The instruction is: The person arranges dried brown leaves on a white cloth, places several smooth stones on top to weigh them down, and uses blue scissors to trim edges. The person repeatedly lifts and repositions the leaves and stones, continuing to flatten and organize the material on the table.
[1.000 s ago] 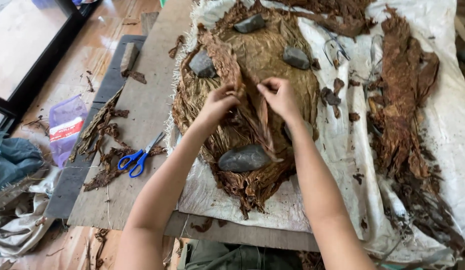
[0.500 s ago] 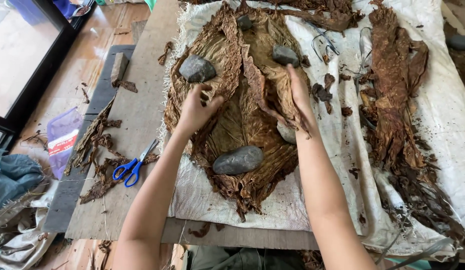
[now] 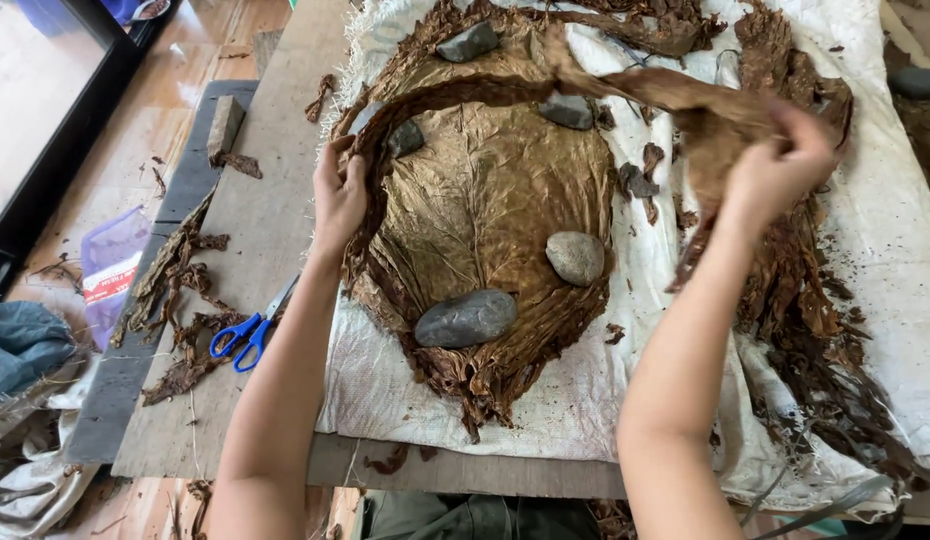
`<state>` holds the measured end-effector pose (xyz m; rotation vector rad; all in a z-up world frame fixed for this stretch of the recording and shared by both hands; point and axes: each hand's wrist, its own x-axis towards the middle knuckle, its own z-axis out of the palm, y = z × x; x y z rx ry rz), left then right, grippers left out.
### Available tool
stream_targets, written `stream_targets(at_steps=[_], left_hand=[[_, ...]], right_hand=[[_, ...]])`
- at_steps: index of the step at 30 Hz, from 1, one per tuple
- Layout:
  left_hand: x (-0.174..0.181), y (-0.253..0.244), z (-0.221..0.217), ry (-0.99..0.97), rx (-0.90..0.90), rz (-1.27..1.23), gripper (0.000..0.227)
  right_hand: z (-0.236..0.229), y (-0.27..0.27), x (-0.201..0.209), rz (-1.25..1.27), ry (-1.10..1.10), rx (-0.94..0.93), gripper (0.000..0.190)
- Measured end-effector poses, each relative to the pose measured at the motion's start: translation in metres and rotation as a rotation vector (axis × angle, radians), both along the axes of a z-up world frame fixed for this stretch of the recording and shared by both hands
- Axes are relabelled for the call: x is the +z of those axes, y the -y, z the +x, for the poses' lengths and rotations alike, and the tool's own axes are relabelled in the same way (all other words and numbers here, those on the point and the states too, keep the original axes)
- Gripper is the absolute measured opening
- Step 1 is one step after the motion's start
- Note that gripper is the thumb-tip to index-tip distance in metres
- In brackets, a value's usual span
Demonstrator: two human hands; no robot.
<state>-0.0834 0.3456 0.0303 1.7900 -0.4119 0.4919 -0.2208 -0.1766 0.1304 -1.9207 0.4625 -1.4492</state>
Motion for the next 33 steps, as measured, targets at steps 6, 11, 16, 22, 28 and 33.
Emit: stream_targets(at_steps=[6, 11, 16, 22, 28, 33], left_hand=[[0.066, -0.017, -0.031, -0.381, 0.093, -0.650, 0.034], [0.062, -0.063, -0.025, -0.528, 0.198, -1.038, 0.029], [0.067, -0.029, -0.035, -0.743, 0.086, -0.824, 0.041], [0.051, 0.033, -0.049, -0.178, -0.118, -0.167, 0.041], [0.028, 0.054, -0.063, -0.332, -0.196, -0.312, 0.032], [0.008, 0.024, -0.042, -0.380, -0.179, -0.304, 0.029]], right_hand=[[-0.020, 0.120, -0.041, 0.307, 0.758, 0.015, 0.042], [-0.023, 0.169, -0.069, 0.398, 0.841, -0.436, 0.049], [0.001, 0.054, -0.032, 0.069, 0.135, -0.417, 0.098], [0.026, -0.158, 0.016, 0.005, -0.069, 0.760, 0.026], [0.051, -0.246, -0.054, 0.359, -0.466, 1.133, 0.054], [0.053, -0.213, -0.055, 0.407, -0.445, 0.854, 0.024]])
